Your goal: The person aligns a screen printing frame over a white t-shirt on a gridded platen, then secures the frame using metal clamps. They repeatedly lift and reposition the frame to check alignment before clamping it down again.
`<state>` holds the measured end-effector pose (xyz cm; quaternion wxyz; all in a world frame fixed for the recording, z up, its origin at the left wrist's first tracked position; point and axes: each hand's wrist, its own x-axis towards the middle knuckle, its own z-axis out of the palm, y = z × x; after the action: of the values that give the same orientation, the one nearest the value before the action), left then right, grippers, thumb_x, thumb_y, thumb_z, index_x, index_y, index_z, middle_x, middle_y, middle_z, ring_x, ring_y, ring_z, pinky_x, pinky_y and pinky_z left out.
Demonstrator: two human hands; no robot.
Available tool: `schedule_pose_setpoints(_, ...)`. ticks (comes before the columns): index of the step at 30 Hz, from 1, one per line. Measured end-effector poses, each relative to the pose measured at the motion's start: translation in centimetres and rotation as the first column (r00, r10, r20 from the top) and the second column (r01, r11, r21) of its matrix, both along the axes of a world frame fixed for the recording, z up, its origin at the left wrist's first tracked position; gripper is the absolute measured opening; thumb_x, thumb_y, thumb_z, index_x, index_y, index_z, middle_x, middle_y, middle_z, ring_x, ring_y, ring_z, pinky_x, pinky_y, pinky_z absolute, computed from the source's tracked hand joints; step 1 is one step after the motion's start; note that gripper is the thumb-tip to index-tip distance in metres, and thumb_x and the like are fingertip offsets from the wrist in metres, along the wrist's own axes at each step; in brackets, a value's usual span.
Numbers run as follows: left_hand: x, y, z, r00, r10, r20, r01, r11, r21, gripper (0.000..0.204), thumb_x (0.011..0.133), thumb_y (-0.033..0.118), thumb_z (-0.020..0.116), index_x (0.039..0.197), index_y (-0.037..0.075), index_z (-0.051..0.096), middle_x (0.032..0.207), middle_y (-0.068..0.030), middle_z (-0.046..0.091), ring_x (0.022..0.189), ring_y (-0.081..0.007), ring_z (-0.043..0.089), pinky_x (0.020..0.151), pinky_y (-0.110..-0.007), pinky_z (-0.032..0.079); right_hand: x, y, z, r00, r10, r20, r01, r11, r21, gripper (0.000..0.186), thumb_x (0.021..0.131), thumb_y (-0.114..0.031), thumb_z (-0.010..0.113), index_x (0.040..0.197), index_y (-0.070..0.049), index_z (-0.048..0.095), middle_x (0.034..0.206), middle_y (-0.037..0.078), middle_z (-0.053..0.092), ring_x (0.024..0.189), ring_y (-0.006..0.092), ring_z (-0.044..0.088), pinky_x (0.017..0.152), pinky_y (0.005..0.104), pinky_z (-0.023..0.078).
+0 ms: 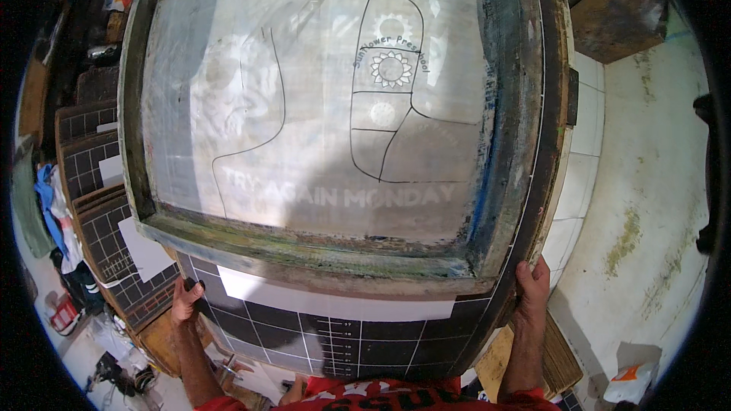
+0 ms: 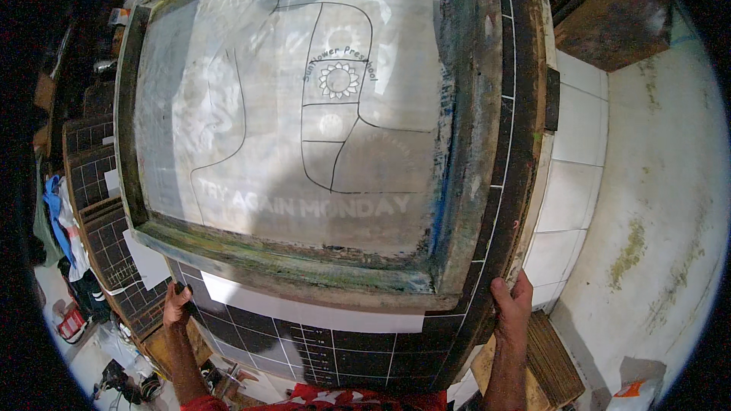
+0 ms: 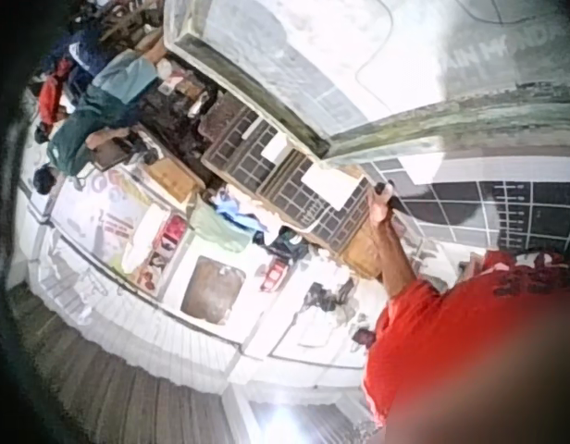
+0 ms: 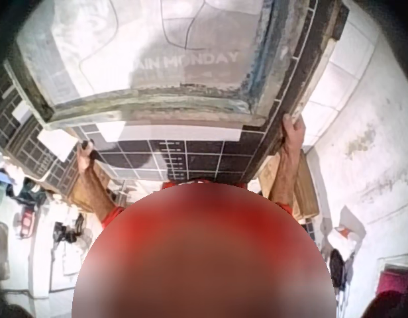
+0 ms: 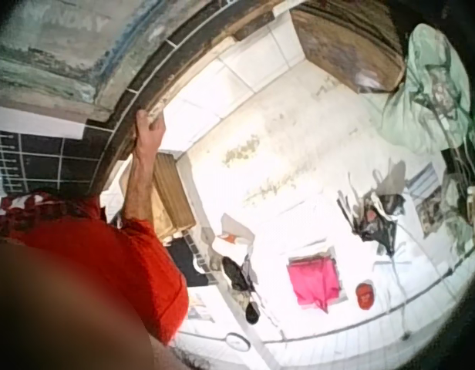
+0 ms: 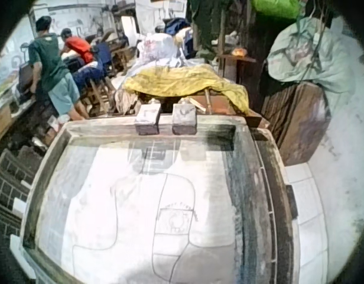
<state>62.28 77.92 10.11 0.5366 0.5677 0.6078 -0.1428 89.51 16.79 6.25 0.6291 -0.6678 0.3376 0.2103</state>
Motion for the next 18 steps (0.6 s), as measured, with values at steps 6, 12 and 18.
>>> schedule_pose_setpoints(6, -0.6, -0.4, -0.7, 0.989, -0.063, 0.132, 0.061, 0.998, 0.014, 0.097, 0.078, 0.036, 0.084, 0.146, -0.003, 0.026, 0.141, -0.015, 0.043, 0.121, -0.0274, 0.051, 0.103, -0.039, 0.038, 0.6, -0.8, 0.1, 0.996, 0.087, -0.029, -0.082, 0.988, 0.13, 0.056, 0.088, -0.017, 0.073, 0.134, 0.004, 0.05, 0.121, 0.013, 0.063, 0.104, 0.0203, 0.062, 0.089, 0.0351, 0.051)
schedule_pose_setpoints(12, -0.5, 0.0, 0.0, 0.986, 0.164, -0.002, -0.164, 0.986, -0.006, 0.068, 0.073, 0.022, 0.086, 0.129, 0.001, 0.053, 0.111, -0.0071, 0.064, 0.101, -0.0211, 0.062, 0.09, -0.037, 0.047, 0.4, -0.2, 0.4, 0.999, 0.018, -0.029, -0.018, 1.0, 0.01, 0.052, 0.087, -0.019, 0.076, 0.13, 0.003, 0.055, 0.114, 0.01, 0.066, 0.099, 0.0181, 0.063, 0.087, 0.0334, 0.05)
schedule_pose_setpoints(18, -1.4, -0.2, -0.9, 0.98, 0.005, 0.2, -0.019, 0.998, 0.067, 0.067, 0.073, 0.021, 0.086, 0.128, 0.003, 0.052, 0.106, -0.006, 0.064, 0.093, -0.0206, 0.063, 0.083, -0.037, 0.05, 0.7, -0.8, 0.3, 0.995, 0.079, -0.064, -0.077, 0.996, 0.037, 0.059, 0.087, -0.021, 0.077, 0.134, 0.004, 0.051, 0.119, 0.011, 0.063, 0.101, 0.0193, 0.062, 0.089, 0.0343, 0.05)
